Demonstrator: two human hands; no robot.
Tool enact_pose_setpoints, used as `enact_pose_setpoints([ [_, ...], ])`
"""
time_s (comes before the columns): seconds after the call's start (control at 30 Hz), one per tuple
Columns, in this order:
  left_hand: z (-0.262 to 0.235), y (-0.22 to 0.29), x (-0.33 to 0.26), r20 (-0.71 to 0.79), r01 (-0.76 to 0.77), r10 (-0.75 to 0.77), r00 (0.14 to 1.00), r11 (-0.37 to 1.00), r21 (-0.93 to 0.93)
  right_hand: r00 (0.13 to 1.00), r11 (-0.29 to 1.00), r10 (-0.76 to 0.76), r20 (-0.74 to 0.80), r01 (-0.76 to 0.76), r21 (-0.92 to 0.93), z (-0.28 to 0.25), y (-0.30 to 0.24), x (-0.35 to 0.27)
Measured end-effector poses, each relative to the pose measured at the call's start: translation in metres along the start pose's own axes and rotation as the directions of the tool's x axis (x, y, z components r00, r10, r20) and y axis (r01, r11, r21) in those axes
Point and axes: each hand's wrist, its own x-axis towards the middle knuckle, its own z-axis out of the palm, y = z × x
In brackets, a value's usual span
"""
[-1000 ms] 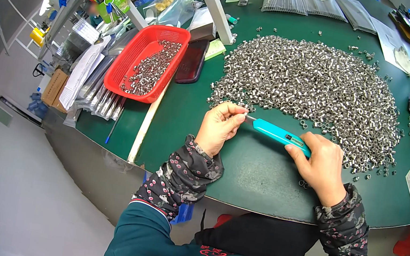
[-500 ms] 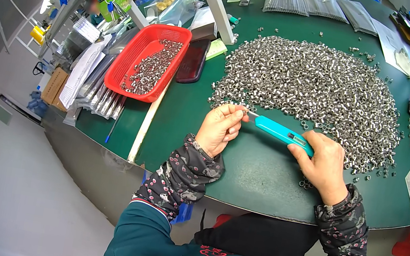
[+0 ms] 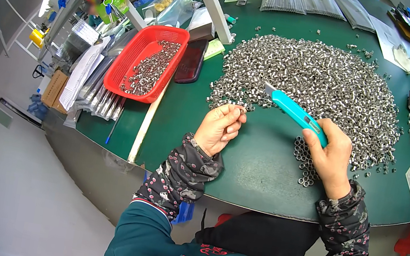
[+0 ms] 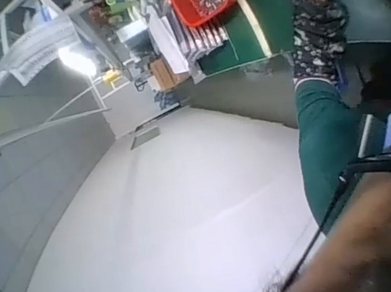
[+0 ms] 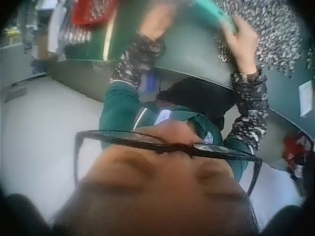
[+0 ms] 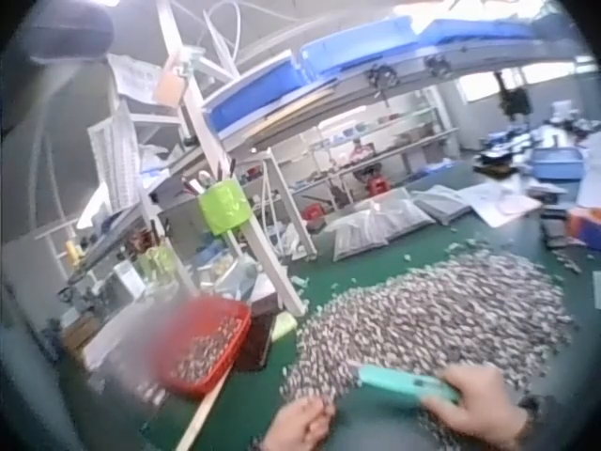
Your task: Processing and inspecting small metal hardware components using a hand-held tool at a factory workstation.
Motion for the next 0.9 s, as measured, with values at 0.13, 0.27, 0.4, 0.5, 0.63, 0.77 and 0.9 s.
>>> enact_pose_setpoints([
  [0.13,0.002,0.003,0.000,0.026,0.010,-0.009,1.000,0.999,-0.031,0.996,0.995,0.085,0.002,-0.086,0.051,-0.001,0.002,0.004],
  [0.27,0.024,0.008,-0.001,0.034,0.128,-0.126,0.992,0.987,-0.099,0.978,0.962,0.204,-0.035,-0.194,0.193,-0.004,0.007,0.007],
  [0.4,0.035,0.014,0.007,0.084,0.194,-0.223,0.971,0.944,0.268,0.974,0.949,0.220,-0.058,-0.199,0.245,-0.006,0.007,0.007],
  [0.5,0.058,0.007,0.013,-0.037,0.162,-0.176,0.984,0.775,0.611,0.975,0.953,0.211,-0.073,-0.188,0.237,-0.009,0.006,0.007],
  [0.63,0.080,-0.012,0.018,0.053,-0.032,-0.066,0.996,0.286,0.958,0.974,0.943,0.221,-0.056,-0.198,0.267,-0.006,0.006,0.009],
  [0.77,0.094,-0.029,0.026,0.188,-0.186,0.070,0.980,-0.023,0.982,0.974,0.950,0.209,-0.084,-0.182,0.253,-0.008,0.009,0.008],
  [0.9,0.095,-0.035,0.034,0.205,-0.202,0.059,0.977,-0.051,0.978,0.977,0.961,0.197,-0.077,-0.177,0.213,-0.008,0.010,0.010],
])
